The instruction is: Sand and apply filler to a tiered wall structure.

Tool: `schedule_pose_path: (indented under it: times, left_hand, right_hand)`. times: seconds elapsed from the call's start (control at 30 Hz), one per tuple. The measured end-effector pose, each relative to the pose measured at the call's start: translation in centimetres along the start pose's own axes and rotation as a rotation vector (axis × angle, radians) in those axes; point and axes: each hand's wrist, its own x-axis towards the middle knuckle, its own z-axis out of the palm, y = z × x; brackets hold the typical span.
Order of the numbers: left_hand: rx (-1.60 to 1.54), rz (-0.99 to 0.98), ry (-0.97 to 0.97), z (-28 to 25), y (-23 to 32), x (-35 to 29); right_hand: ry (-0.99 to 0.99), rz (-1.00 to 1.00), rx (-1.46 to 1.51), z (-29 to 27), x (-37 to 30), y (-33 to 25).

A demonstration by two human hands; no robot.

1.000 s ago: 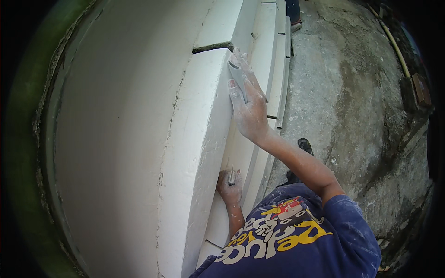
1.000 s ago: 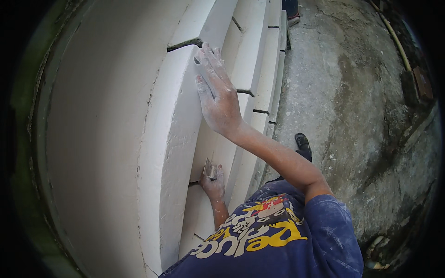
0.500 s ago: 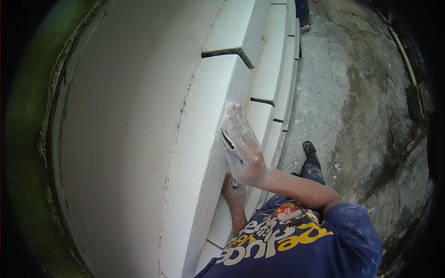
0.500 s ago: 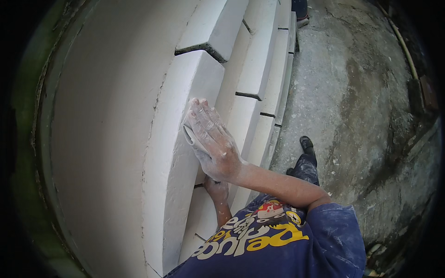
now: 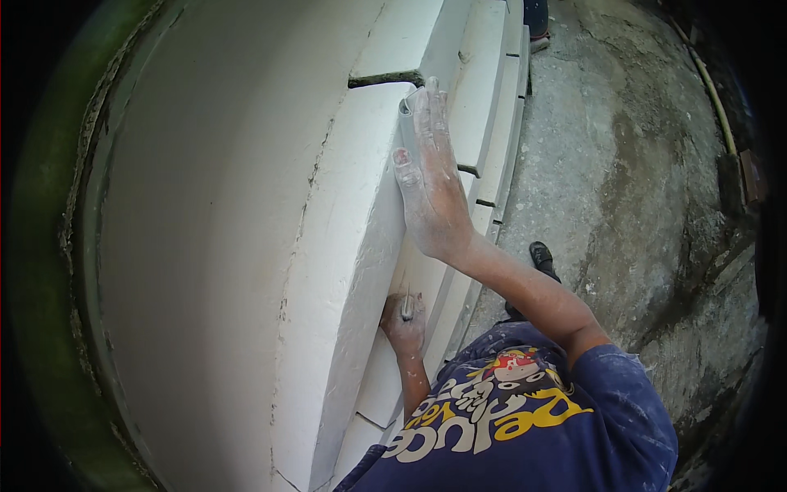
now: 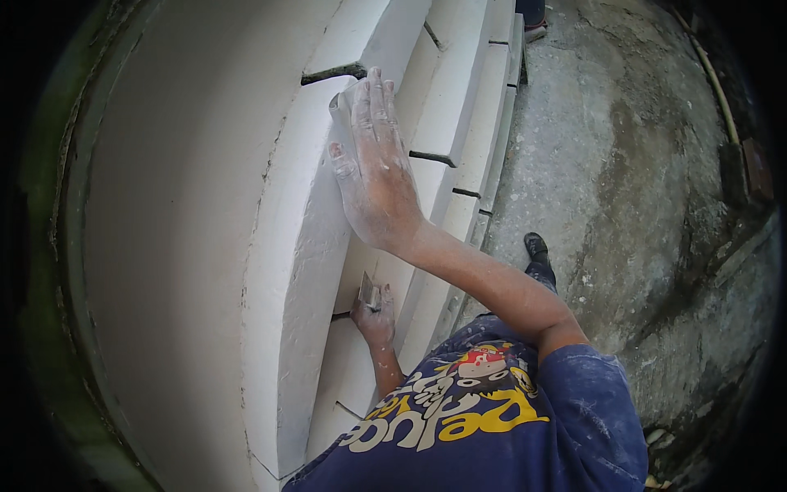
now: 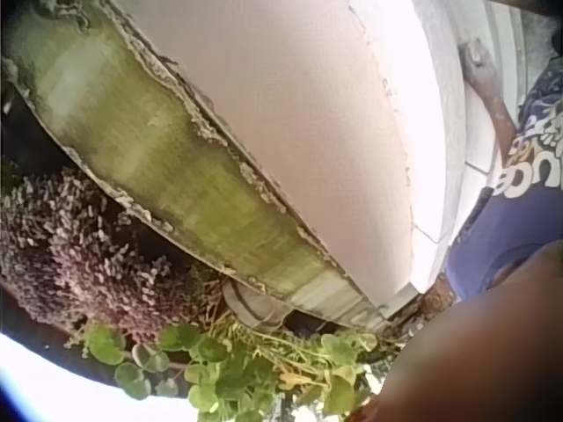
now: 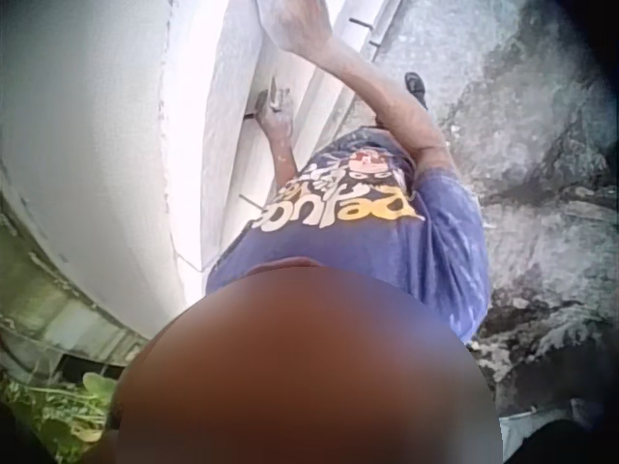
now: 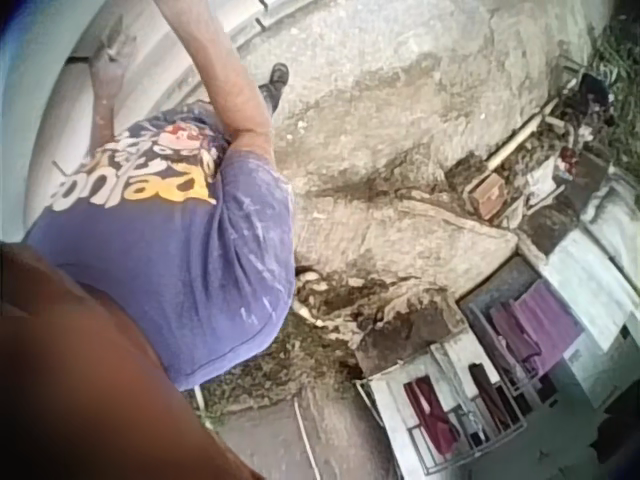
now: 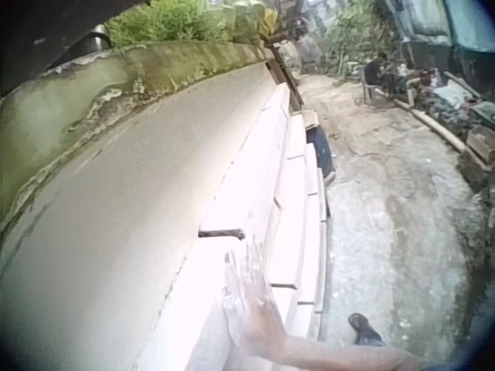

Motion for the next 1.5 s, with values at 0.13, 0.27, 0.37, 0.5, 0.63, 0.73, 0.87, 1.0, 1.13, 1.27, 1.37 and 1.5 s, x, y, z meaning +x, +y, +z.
schedule_pose_path:
  times: [0.13, 0.27, 0.37, 0.5, 0.63, 0.73, 0.87, 1.0, 1.13, 1.27, 1.37, 1.5]
  left_hand:
    - [-0.107, -0.078, 0.070, 0.5, 1.0, -0.3]
    - [-0.212, -0.119, 0.058, 0.6, -1.3, -1.0]
    - [-0.027, -0.058, -0.089, 0.1, -1.0, -0.8]
    - [0.016, 0.029, -0.046, 0.1, -1.5, -0.7]
    - [-0.009, 0.051, -0.035, -0.1, -1.2, -0.6]
    - [-0.006, 0.020, -0.082, -0.2, -0.2, -0.5]
    - [-0.079, 0.099, -0.037, -0.3, 0.2, -0.1]
    - [-0.020, 0.032, -0.060, 0.1, -0.9, -0.5]
    - [0.010, 0.092, 0.042, 0.3, -0.7, -0.3]
    - [0.061, 0.075, 0.037, -0.5, -0.4, -0.2]
    - [0.013, 0.014, 0.081, -0.4, -0.2, 0.0]
    - [-0.014, 0.037, 0.071, -0.1, 0.1, 0.0]
  right_hand:
    - [-0.044, 0.048, 0.046, 0.8, -4.3, -3.1]
    - [-0.081, 0.010, 0.144, 1.8, -5.7, -2.2]
    - [0.012, 0.236, 0.211, 0.5, 0.4, 0.3]
    - [-0.055, 0.206, 0.131, 0.8, -2.9, -2.0]
    - [-0.067, 0.250, 0.211, -0.1, -2.2, 0.0]
    - [0.012, 0.311, 0.235, 0.1, -1.7, -0.1]
    - [0.025, 0.189, 0.146, 1.3, -4.9, -1.3]
    - [0.171, 0.337, 0.429, 1.1, -0.7, 0.8]
    - [0.090, 0.324, 0.239, 1.5, -3.5, -0.2]
    - [0.056, 0.321, 0.239, 0.6, -2.6, 0.6]
    - [0.093, 0.428, 0.372, 0.4, -1.0, 1.4]
    - [0.104, 0.375, 0.159, 1.0, -3.9, 0.7]
